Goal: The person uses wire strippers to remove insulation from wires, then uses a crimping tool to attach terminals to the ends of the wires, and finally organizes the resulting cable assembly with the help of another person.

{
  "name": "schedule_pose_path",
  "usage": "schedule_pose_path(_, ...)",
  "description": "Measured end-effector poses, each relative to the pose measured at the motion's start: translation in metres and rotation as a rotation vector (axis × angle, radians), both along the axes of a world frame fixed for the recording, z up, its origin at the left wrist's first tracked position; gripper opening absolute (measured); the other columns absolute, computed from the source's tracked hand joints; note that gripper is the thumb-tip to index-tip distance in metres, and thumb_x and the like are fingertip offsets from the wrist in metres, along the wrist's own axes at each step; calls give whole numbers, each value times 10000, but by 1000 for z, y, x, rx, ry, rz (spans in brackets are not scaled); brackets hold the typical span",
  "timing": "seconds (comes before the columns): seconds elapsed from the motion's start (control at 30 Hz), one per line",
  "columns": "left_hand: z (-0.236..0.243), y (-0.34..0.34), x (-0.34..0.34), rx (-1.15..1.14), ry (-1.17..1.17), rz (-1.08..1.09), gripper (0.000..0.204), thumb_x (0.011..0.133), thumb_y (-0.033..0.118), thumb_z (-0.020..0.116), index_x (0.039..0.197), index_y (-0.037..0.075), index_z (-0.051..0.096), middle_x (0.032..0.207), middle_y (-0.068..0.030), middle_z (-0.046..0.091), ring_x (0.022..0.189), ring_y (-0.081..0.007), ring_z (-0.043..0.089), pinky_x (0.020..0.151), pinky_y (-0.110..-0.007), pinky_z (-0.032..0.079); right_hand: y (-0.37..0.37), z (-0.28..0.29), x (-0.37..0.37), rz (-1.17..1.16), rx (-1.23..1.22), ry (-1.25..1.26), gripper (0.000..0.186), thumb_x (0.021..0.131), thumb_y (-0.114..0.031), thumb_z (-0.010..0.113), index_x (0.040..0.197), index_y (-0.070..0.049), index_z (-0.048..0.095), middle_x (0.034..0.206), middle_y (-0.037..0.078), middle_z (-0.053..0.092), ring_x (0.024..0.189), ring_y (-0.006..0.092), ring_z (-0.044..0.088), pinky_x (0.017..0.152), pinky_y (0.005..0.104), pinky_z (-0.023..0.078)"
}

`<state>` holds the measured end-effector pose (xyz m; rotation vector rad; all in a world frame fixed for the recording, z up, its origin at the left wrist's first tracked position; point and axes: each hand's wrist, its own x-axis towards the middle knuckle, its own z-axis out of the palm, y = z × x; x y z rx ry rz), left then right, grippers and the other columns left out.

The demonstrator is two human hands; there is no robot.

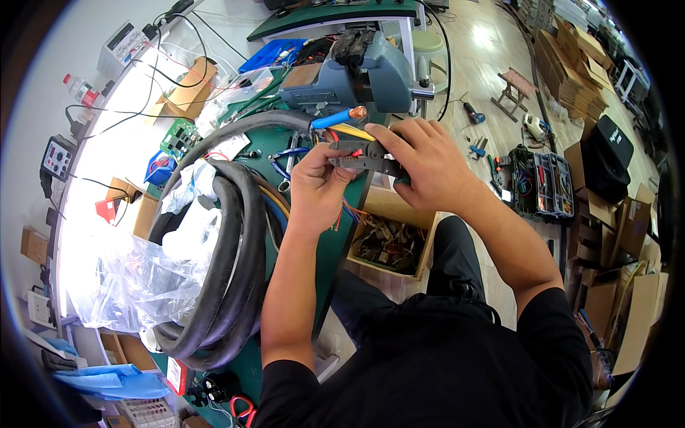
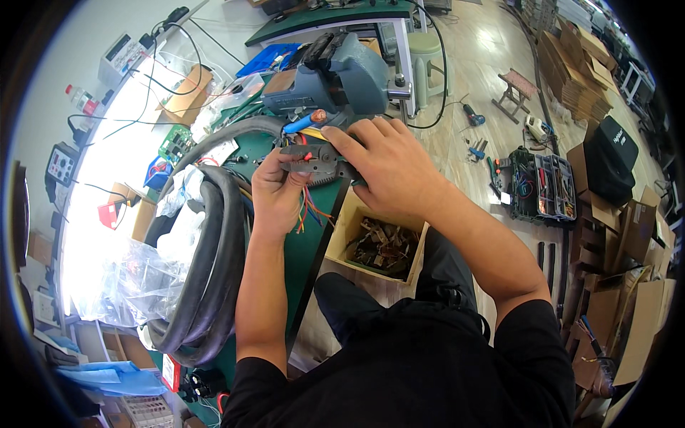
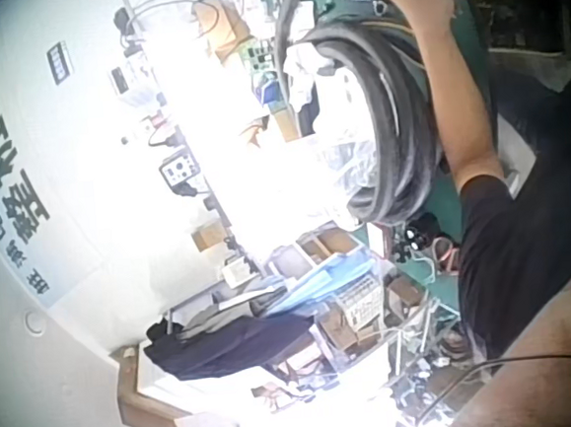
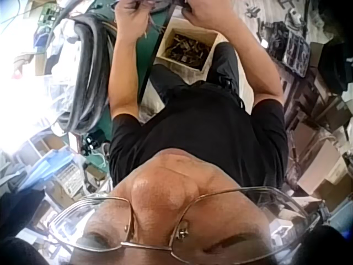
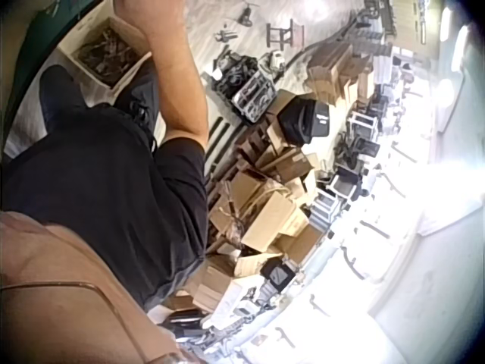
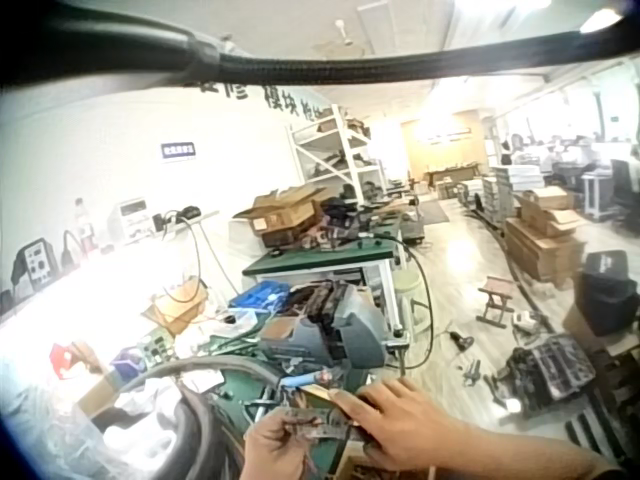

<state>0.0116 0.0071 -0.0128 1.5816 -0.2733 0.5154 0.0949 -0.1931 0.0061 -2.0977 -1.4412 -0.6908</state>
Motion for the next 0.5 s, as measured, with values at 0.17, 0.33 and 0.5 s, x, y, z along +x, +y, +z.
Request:
schedule_pose_path(0.17,-2,-1,0,-37,1,-6,108,928,17,640,1025,-17,607,942,-44,675,861,-82,608,789,-240,499,1,-3,-1,4,35,23,823,604,-107,726,1382,-101,456,1069,121,552,975,336,555,839,423,442)
schedule_pose_path(0.33,0,-4,0,-70,-12,-4,104,926,33,652,1013,-10,616,944,-44,684,856,-82,613,786,-243,501,1,-3,-3,11,29,67,829,597,-84,701,1389,-98,454,1046,136,551,952,360,565,831,432,459)
schedule_pose_path(0.5,0,-4,0,-71,-19,-13,97,926,36,653,1008,-4,622,945,-37,682,862,-79,609,791,-243,498,0,-5,-4,6,20,90,833,602,-79,694,1397,-95,447,1027,140,551,914,363,573,805,433,473)
